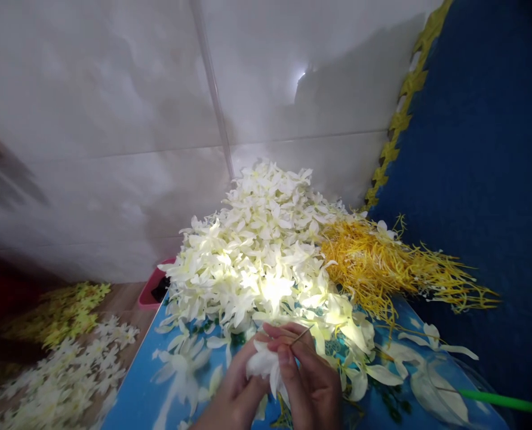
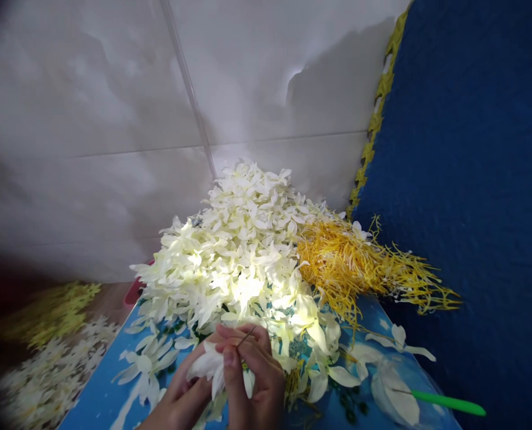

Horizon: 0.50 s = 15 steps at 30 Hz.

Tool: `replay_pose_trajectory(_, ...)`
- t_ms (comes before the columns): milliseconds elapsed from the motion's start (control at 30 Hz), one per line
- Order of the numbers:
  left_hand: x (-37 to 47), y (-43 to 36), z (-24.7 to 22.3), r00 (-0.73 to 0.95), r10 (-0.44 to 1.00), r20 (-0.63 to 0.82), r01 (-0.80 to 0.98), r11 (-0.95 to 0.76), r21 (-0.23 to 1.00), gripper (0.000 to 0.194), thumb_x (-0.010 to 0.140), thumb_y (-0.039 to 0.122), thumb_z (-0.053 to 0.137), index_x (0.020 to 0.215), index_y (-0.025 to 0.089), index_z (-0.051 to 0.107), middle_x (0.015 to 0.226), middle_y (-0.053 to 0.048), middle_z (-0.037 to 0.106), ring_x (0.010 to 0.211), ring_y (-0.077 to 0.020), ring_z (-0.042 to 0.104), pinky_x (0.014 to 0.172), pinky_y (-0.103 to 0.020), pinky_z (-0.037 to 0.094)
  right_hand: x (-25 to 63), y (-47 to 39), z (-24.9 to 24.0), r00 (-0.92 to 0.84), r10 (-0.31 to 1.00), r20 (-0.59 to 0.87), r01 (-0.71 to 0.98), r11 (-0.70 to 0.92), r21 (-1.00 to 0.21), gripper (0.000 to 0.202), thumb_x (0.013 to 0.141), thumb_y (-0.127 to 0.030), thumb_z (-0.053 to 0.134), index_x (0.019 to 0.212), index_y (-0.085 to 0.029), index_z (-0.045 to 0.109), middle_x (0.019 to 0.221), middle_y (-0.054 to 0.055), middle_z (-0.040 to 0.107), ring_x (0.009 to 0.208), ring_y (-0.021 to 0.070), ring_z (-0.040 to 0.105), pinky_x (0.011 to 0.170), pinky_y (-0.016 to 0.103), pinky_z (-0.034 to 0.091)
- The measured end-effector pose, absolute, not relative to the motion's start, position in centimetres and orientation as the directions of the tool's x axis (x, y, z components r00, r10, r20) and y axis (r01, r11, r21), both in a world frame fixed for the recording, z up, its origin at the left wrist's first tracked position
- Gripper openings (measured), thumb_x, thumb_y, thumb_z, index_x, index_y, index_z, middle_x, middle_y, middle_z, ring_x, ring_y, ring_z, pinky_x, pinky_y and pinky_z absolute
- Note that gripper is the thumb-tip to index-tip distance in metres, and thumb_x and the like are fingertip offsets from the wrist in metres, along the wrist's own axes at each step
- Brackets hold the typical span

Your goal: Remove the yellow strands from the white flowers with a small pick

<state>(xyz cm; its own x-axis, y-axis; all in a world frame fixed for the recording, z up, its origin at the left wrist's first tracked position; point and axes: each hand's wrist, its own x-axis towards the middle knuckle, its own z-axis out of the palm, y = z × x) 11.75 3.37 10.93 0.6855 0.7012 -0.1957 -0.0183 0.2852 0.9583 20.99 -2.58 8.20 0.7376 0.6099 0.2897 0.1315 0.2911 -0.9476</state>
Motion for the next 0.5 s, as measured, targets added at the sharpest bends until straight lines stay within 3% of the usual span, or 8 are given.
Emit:
replay_pose_trajectory(167, 11.5, 3.9, 10.6, 0.704, 0.705, -0.080, -0.014, 0.127, 0.992, 0.045, 0.077, 0.061, 0.068, 0.103, 0.026, 0.075, 0.097, -0.004, 0.073, 0.087, -0.0218, 0.064, 0.081, -0.027, 0.051, 20.8, -2.9, 7.8, 0.711, 0.632, 0.309, 0.171, 0.271, -0.947, 0.021, 0.090, -0.034, 0.059, 0.087, -0.028, 0.079, 0.101, 0.006, 0.079, 0.106, 0.0274, 0.065, 0.093, 0.040, 0.051)
replay_pose_trajectory(300, 10.6, 4.9, 8.9, 0.500, 0.846, 0.183, 0.021, -0.223, 0.975, 0.031, 0.086, 0.052, 0.061, 0.099, 0.026, 0.073, 0.090, -0.002, 0.071, 0.083, -0.0204, 0.062, 0.075, -0.025, 0.048, 22.2, -3.4, 8.9, 0.657, 0.655, 0.373, 0.263, 0.265, -0.928, 0.035, 0.089, -0.030, 0.059, 0.123, -0.029, 0.068, 0.129, 0.006, 0.068, 0.121, 0.0274, 0.060, 0.103, 0.045, 0.047)
replay_pose_trajectory(367, 10.4, 5.6, 8.2, 0.347, 0.879, 0.327, 0.022, -0.356, 0.934, 0.026, 0.089, 0.047, 0.059, 0.096, 0.025, 0.070, 0.084, -0.001, 0.068, 0.078, -0.0195, 0.060, 0.072, -0.025, 0.046, 24.0, -3.2, 10.1, 0.587, 0.706, 0.397, 0.375, 0.199, -0.906, 0.041, 0.089, -0.028, 0.058, 0.131, -0.028, 0.061, 0.135, 0.006, 0.064, 0.125, 0.0267, 0.058, 0.104, 0.045, 0.048)
replay_pose_trajectory(400, 10.4, 6.0, 8.0, 0.272, 0.890, 0.365, 0.019, -0.385, 0.923, 0.024, 0.089, 0.046, 0.059, 0.094, 0.024, 0.069, 0.081, -0.001, 0.067, 0.075, -0.0190, 0.059, 0.070, -0.025, 0.045, 25.1, -2.9, 10.7, 0.553, 0.717, 0.425, 0.460, 0.163, -0.873, 0.034, 0.089, -0.027, 0.057, 0.123, -0.027, 0.066, 0.132, 0.006, 0.065, 0.124, 0.0268, 0.059, 0.104, 0.046, 0.048)
replay_pose_trajectory(500, 10.8, 6.7, 7.9, 0.151, 0.921, 0.359, 0.016, -0.365, 0.931, 0.024, 0.090, 0.046, 0.059, 0.089, 0.022, 0.065, 0.076, 0.001, 0.062, 0.069, -0.0170, 0.054, 0.063, -0.024, 0.041, 28.5, -0.6, 11.9, 0.480, 0.719, 0.503, 0.710, 0.019, -0.704, 0.036, 0.087, -0.019, 0.052, 0.119, -0.023, 0.067, 0.128, 0.009, 0.067, 0.121, 0.0289, 0.059, 0.106, 0.050, 0.045)
